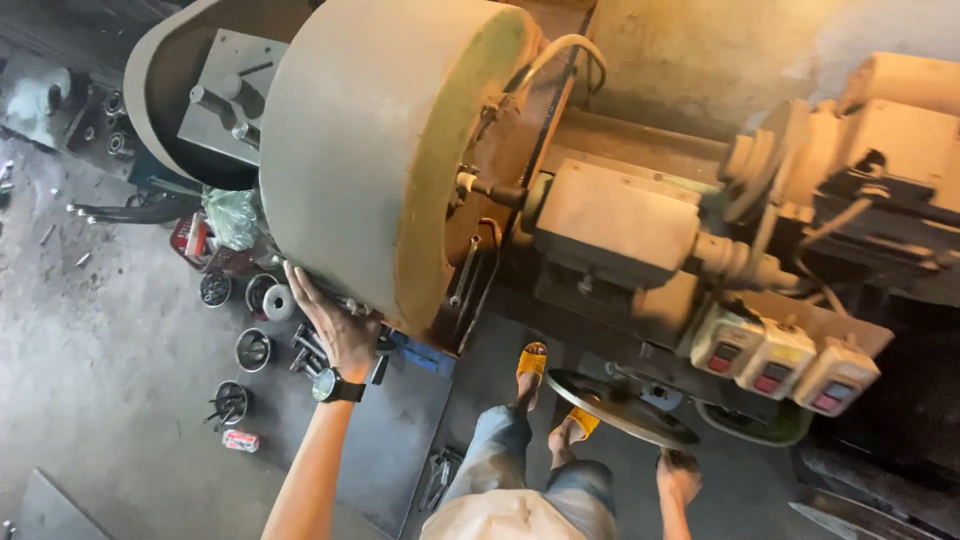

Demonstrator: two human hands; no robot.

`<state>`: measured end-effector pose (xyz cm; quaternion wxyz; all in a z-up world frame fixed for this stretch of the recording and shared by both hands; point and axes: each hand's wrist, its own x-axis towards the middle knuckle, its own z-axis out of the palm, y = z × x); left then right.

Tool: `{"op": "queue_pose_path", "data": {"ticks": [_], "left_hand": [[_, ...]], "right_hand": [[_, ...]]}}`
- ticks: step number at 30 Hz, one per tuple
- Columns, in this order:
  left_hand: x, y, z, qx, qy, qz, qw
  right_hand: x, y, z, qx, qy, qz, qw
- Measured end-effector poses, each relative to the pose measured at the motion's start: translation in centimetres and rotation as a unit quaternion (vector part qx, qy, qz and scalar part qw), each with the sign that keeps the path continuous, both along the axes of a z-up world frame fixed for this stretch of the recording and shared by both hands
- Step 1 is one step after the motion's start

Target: Mounting a metal part into a lathe chuck and adjusting machine settings for operation.

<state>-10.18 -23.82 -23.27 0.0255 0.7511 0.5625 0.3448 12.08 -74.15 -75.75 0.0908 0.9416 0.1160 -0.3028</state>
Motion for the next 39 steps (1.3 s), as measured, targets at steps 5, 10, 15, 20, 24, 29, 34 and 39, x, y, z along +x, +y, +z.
{"op": "queue_pose_path", "data": {"ticks": [5, 10, 15, 20, 24, 29, 34, 39], "left_hand": [[-0.5, -6.0, 0.6, 0.034, -0.013, -0.038, 0.999], [5.3, -18.4, -3.3, -0.142, -0.189, -0.214, 0.948], [17.0, -22.4, -3.9, -0.27, -0.203, -0.465, 0.818], [26.3, -20.2, -9.1, -0.261, -0.147, -0.482, 0.824], [28.3, -18.1, -14.4, -0.2, -0.121, -0.488, 0.841], [28.6, -17.6, -15.6, -0.192, -0.162, -0.437, 0.863], [28.8, -18.1, -14.7, -0.216, -0.176, -0.409, 0.869], [28.5, -17.7, -14.5, -0.245, -0.177, -0.411, 0.86]], "right_hand": [[2.3, -2.5, 12.6, 0.339, -0.09, -0.314, 0.882], [8.7, 4.3, 29.9, 0.527, -0.127, -0.277, 0.793], [12.7, 13.7, 44.0, 0.636, -0.074, -0.216, 0.737], [15.9, 16.2, 44.6, 0.524, -0.099, -0.138, 0.835], [15.7, 16.5, 44.1, 0.507, -0.07, -0.193, 0.837], [16.0, 17.2, 44.9, 0.527, -0.059, -0.234, 0.815], [17.8, 14.8, 43.7, 0.543, -0.059, -0.16, 0.822], [19.9, 13.3, 43.2, 0.535, -0.033, -0.134, 0.833]]}}
